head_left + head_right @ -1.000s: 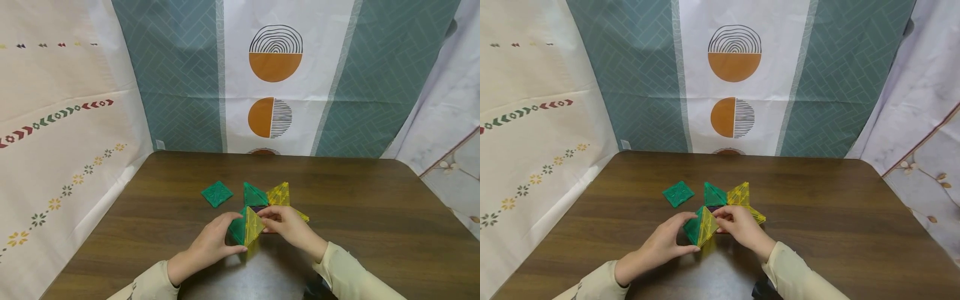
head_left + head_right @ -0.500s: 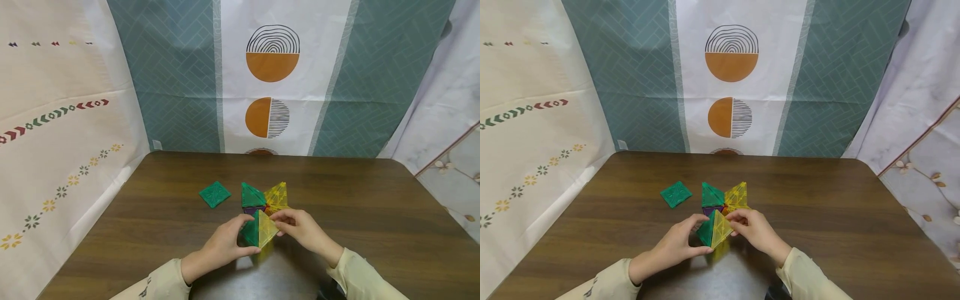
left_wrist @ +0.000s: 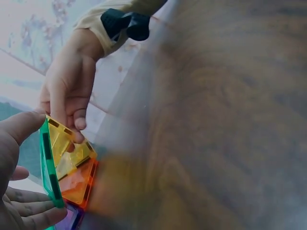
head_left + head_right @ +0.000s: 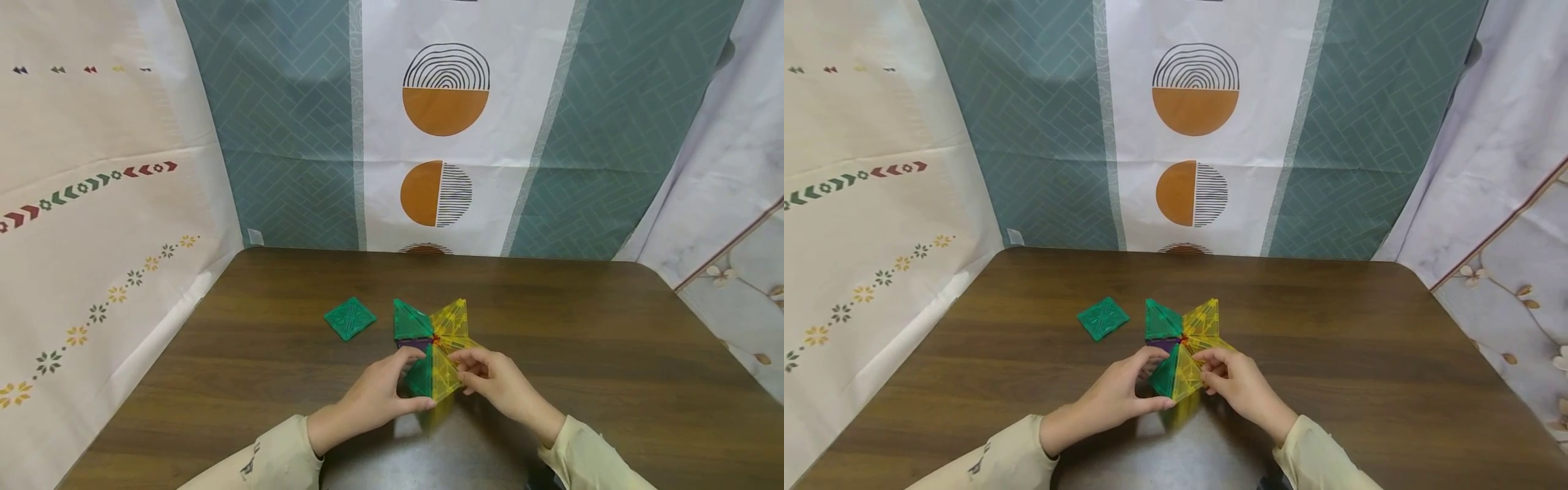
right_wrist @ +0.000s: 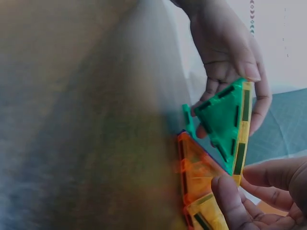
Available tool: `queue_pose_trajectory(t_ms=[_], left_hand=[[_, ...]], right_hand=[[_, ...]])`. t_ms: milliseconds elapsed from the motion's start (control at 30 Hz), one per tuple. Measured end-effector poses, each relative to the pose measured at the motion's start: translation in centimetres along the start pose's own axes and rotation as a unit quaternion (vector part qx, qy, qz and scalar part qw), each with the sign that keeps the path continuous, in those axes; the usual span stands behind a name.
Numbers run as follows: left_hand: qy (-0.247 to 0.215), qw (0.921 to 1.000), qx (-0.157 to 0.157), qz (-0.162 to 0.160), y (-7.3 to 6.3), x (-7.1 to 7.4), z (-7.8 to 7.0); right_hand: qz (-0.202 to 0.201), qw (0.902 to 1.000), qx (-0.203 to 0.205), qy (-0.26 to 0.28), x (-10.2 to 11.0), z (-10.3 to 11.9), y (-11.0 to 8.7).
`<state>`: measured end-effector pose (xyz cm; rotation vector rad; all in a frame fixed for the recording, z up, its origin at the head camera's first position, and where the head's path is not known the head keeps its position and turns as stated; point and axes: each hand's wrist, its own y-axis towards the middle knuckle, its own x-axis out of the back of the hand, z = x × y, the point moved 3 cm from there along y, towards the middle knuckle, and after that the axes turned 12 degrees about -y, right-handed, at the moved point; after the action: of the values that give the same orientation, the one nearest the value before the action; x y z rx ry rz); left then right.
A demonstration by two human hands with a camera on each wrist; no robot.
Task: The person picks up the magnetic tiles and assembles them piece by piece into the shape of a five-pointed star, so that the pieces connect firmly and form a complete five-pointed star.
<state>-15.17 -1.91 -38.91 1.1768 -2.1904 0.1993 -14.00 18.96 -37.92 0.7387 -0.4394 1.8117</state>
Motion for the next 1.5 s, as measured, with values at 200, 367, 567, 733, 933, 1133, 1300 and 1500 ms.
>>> queue_pose_trajectory(t_ms=[200, 367, 567, 733, 933, 1133, 1300, 1500], left_hand=[[-0.001, 0.9999, 0.009, 0.006, 0.4, -0.1, -0.1], [-0.004, 0.9999, 0.012, 0.006, 0.7, -0.2, -0.1], [-0.003, 0.9998, 0.021, -0.002, 0.7, -0.6, -0.2], [0.003, 0.9997, 0.022, -0.007, 0.6, -0.9, -0.2], [0.018, 0.9997, 0.010, -0.011, 0.6, -1.1, -0.2], [0.038, 0.9992, 0.002, -0.013, 0.6, -1.3, -0.3], [0.056, 0.9984, -0.004, -0.012, 0.5, -1.4, -0.2], [0.086, 0.9959, -0.026, -0.015, 0.4, -1.5, -0.4]], right_hand=[[-0.006, 0.9998, -0.002, -0.020, -0.6, -0.2, -0.3], [-0.017, 0.9990, 0.004, -0.042, -0.9, -0.3, -0.4], [-0.024, 0.9972, 0.000, -0.071, -1.1, -0.3, -0.3], [-0.027, 0.9948, -0.008, -0.098, -1.2, -0.1, -0.2], [-0.025, 0.9930, -0.015, -0.114, -1.3, 0.6, -0.4], [-0.025, 0.9897, -0.025, -0.139, -1.5, 1.2, -0.7], [-0.032, 0.9859, -0.028, -0.162, -1.7, 1.6, -1.0], [-0.030, 0.9871, -0.028, -0.155, -1.8, 1.6, -1.0]])
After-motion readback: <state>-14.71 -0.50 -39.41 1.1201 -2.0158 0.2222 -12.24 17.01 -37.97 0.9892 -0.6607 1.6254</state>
